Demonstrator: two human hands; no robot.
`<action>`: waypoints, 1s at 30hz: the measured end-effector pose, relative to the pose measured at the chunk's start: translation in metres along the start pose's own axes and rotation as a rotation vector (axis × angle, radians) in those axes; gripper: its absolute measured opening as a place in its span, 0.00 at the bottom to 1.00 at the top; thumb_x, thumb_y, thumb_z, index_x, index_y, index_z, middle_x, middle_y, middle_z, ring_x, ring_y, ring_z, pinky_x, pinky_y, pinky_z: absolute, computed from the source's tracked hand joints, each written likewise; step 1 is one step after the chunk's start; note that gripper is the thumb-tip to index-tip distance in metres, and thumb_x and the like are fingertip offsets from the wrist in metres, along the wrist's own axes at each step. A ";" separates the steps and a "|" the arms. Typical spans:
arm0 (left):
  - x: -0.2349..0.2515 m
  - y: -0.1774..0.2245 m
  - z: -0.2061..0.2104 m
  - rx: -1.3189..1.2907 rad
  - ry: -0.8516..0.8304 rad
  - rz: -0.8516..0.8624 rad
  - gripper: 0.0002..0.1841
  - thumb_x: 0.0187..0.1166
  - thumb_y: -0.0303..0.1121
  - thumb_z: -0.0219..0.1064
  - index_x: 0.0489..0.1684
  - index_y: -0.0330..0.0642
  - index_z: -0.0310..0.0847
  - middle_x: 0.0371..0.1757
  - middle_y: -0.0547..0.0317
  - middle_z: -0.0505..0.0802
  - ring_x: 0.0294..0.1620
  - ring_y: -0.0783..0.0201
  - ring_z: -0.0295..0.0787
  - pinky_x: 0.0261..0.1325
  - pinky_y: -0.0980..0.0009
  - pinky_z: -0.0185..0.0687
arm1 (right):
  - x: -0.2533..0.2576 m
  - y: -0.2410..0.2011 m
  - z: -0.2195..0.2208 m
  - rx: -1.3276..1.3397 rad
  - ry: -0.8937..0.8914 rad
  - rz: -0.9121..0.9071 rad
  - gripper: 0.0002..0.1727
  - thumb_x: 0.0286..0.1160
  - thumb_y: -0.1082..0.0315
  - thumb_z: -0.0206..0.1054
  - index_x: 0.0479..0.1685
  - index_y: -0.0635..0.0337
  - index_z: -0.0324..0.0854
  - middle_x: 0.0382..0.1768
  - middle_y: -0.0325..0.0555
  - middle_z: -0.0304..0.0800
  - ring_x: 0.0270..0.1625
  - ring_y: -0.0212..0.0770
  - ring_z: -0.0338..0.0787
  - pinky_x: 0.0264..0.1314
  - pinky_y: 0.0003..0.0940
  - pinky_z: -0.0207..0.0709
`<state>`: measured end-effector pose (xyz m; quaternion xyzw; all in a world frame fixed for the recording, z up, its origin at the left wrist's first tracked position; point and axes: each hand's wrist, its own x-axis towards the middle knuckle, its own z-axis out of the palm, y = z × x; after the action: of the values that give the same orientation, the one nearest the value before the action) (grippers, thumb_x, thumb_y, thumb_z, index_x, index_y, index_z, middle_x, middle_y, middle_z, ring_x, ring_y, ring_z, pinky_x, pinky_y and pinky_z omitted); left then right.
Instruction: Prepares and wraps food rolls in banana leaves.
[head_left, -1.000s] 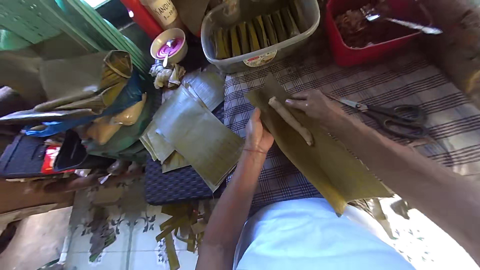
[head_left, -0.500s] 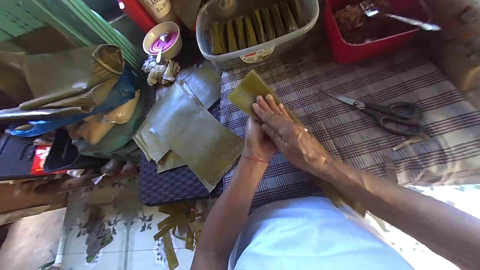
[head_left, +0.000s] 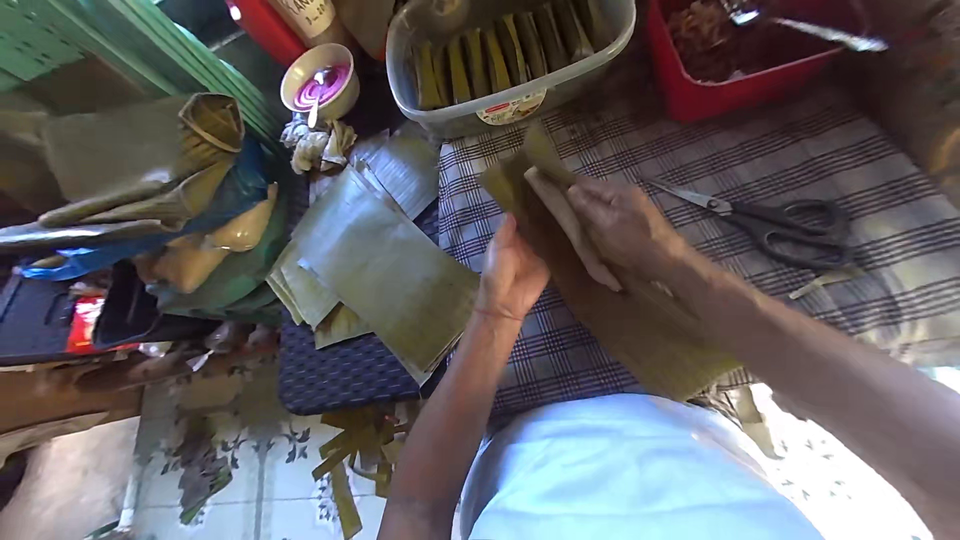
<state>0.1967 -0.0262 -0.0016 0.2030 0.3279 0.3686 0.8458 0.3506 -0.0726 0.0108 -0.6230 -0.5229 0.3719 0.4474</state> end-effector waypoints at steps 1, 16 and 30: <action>0.002 -0.004 -0.002 0.023 0.040 0.006 0.23 0.95 0.52 0.38 0.70 0.53 0.72 0.62 0.61 0.89 0.66 0.64 0.86 0.70 0.60 0.82 | 0.006 0.006 -0.013 0.056 0.000 0.101 0.17 0.93 0.62 0.54 0.58 0.61 0.87 0.46 0.41 0.92 0.46 0.28 0.88 0.53 0.32 0.82; -0.013 -0.016 0.025 -0.067 0.007 -0.010 0.21 0.94 0.51 0.40 0.61 0.52 0.77 0.53 0.62 0.91 0.57 0.66 0.90 0.61 0.64 0.87 | -0.013 0.005 0.017 -0.416 0.081 -0.255 0.28 0.92 0.72 0.40 0.88 0.67 0.63 0.88 0.57 0.65 0.93 0.57 0.57 0.96 0.51 0.43; -0.007 -0.024 -0.001 -0.069 0.078 0.041 0.22 0.95 0.51 0.40 0.68 0.53 0.74 0.60 0.60 0.90 0.64 0.62 0.88 0.68 0.58 0.84 | 0.004 0.024 -0.024 0.069 0.007 0.153 0.23 0.87 0.70 0.60 0.79 0.60 0.76 0.72 0.52 0.85 0.70 0.38 0.86 0.75 0.36 0.77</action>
<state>0.2040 -0.0471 -0.0141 0.1660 0.3436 0.4044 0.8312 0.3818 -0.0736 -0.0044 -0.6464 -0.4591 0.4207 0.4409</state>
